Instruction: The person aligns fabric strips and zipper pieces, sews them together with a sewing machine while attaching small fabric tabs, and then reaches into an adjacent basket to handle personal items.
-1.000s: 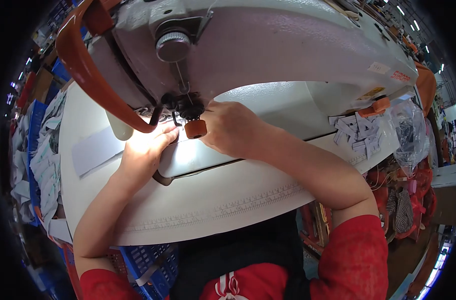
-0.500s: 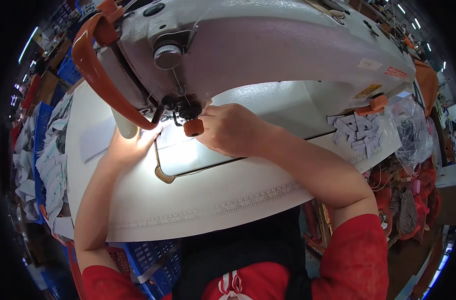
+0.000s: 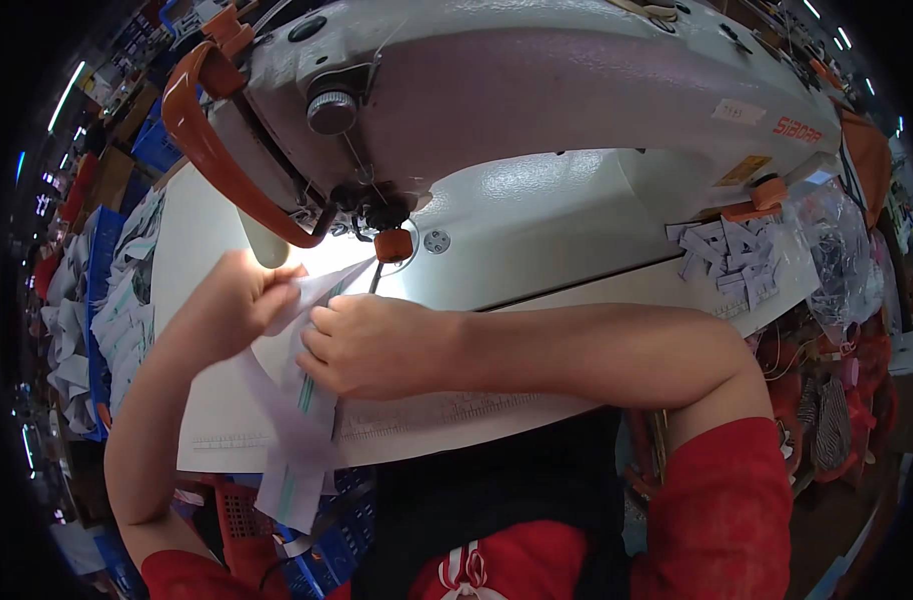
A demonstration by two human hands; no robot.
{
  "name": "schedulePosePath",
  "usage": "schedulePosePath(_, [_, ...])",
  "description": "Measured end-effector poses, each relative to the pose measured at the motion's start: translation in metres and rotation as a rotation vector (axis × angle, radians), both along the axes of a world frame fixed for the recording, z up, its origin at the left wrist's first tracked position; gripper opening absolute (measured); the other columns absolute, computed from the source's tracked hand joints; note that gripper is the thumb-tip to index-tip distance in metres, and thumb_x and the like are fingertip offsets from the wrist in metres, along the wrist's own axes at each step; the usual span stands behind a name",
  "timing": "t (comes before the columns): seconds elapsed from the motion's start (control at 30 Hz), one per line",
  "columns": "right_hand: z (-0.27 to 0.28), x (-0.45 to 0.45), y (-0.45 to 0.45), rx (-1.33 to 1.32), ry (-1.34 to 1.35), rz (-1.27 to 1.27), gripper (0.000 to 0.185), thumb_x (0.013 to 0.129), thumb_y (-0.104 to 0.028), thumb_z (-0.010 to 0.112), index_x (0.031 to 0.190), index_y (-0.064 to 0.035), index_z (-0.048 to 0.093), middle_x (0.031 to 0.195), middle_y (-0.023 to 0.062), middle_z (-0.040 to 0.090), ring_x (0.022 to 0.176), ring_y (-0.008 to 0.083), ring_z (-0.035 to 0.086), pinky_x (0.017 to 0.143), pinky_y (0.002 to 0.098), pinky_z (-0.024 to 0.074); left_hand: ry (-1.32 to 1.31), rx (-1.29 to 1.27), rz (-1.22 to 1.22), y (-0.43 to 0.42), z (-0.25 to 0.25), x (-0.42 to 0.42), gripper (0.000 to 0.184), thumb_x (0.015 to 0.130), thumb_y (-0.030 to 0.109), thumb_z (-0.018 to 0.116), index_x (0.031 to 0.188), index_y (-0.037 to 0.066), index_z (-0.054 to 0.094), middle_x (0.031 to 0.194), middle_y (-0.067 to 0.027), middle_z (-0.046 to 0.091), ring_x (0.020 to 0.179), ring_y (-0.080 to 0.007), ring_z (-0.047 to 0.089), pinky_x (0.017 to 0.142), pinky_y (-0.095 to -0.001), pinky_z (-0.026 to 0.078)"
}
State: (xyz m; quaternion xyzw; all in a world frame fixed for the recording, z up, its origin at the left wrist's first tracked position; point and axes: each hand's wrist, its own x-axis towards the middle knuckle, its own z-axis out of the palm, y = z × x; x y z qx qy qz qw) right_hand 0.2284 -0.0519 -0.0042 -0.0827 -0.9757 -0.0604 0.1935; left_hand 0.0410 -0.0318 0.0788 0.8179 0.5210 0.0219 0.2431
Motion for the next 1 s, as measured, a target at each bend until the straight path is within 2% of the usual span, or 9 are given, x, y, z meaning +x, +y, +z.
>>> schedulePosePath(0.03, [-0.008,-0.010,0.001,-0.024,-0.001,-0.015,0.013,0.085,-0.009,0.059,0.096,-0.0035,0.063,0.105,0.0101,0.064,0.095,0.0213,0.058,0.082,0.0299,0.0502,0.080,-0.079,0.101,0.008,0.007,0.004,0.010,0.082,0.005,0.067,0.088,-0.002,0.065,0.071,-0.0113,0.067,0.059,-0.0211,0.058,0.060,-0.0308,0.049])
schedulePosePath(0.07, [-0.015,-0.014,0.002,-0.049,-0.002,-0.030,0.010,0.086,-0.009,0.059,0.094,-0.0038,0.063,0.103,0.0089,0.063,0.092,0.0211,0.056,0.083,0.0313,0.0488,0.161,-0.159,0.202,0.013,0.011,0.007,0.024,0.082,0.006,0.070,0.104,-0.001,0.064,0.078,-0.0102,0.068,0.066,-0.0169,0.061,0.063,-0.0289,0.049])
schedulePosePath(0.23, [-0.032,-0.013,-0.001,-0.369,0.209,0.209,0.010,0.087,-0.013,0.060,0.093,-0.0047,0.062,0.101,0.0061,0.062,0.088,0.0225,0.054,0.082,0.0341,0.0465,-0.095,0.138,0.157,0.026,-0.027,0.002,0.026,0.083,0.008,0.071,0.107,0.002,0.063,0.096,-0.0114,0.068,0.083,-0.0198,0.064,0.075,-0.0337,0.052])
schedulePosePath(0.4, [-0.005,0.046,0.018,-1.174,0.027,0.327,0.019,0.090,-0.016,0.067,0.079,-0.0038,0.056,0.081,0.0061,0.059,0.076,0.0247,0.050,0.074,0.0349,0.0435,-0.086,0.487,-0.023,0.041,-0.086,-0.019,0.033,0.085,0.016,0.072,0.113,0.004,0.061,0.110,-0.0113,0.065,0.097,-0.0234,0.063,0.084,-0.0377,0.051])
schedulePosePath(0.5, [0.005,0.069,0.036,-1.263,-0.097,0.210,0.023,0.090,-0.016,0.067,0.077,-0.0035,0.054,0.077,0.0069,0.056,0.072,0.0246,0.049,0.071,0.0355,0.0420,-0.138,0.316,0.115,0.022,-0.068,-0.001,0.036,0.085,0.016,0.071,0.118,0.004,0.062,0.110,-0.0094,0.066,0.097,-0.0248,0.064,0.082,-0.0371,0.052])
schedulePosePath(0.57, [0.011,0.078,0.045,-1.344,-0.221,0.097,0.026,0.090,-0.016,0.068,0.075,-0.0031,0.052,0.074,0.0076,0.054,0.068,0.0245,0.047,0.067,0.0362,0.0405,0.117,1.018,-0.693,0.019,-0.069,0.000,0.030,0.084,0.015,0.066,0.112,0.004,0.063,0.110,-0.0097,0.065,0.104,-0.0260,0.063,0.080,-0.0345,0.053])
schedulePosePath(0.77, [0.025,0.088,0.056,-1.197,-0.259,-0.076,0.029,0.086,-0.019,0.071,0.073,-0.0035,0.051,0.073,0.0072,0.053,0.065,0.0241,0.048,0.062,0.0367,0.0384,-0.030,0.821,-0.565,-0.003,-0.091,0.007,0.045,0.080,0.010,0.066,0.124,0.002,0.061,0.122,-0.0098,0.065,0.105,-0.0249,0.065,0.078,-0.0351,0.052])
schedulePosePath(0.9, [0.026,0.089,0.042,-0.543,-0.150,-0.254,0.022,0.081,-0.020,0.072,0.086,-0.0047,0.058,0.079,0.0080,0.056,0.070,0.0258,0.051,0.065,0.0375,0.0400,-0.047,0.756,-0.423,-0.015,-0.092,0.019,0.043,0.080,0.008,0.066,0.123,0.001,0.062,0.125,-0.0109,0.064,0.108,-0.0265,0.065,0.077,-0.0354,0.051])
schedulePosePath(1.0, [0.018,0.085,0.027,-0.403,-0.089,-0.277,0.025,0.079,-0.018,0.071,0.096,-0.0047,0.059,0.084,0.0090,0.057,0.073,0.0273,0.053,0.066,0.0382,0.0410,-0.117,0.702,-0.419,-0.017,-0.086,0.020,0.040,0.081,0.006,0.065,0.121,0.001,0.063,0.126,-0.0111,0.065,0.108,-0.0270,0.065,0.077,-0.0355,0.051])
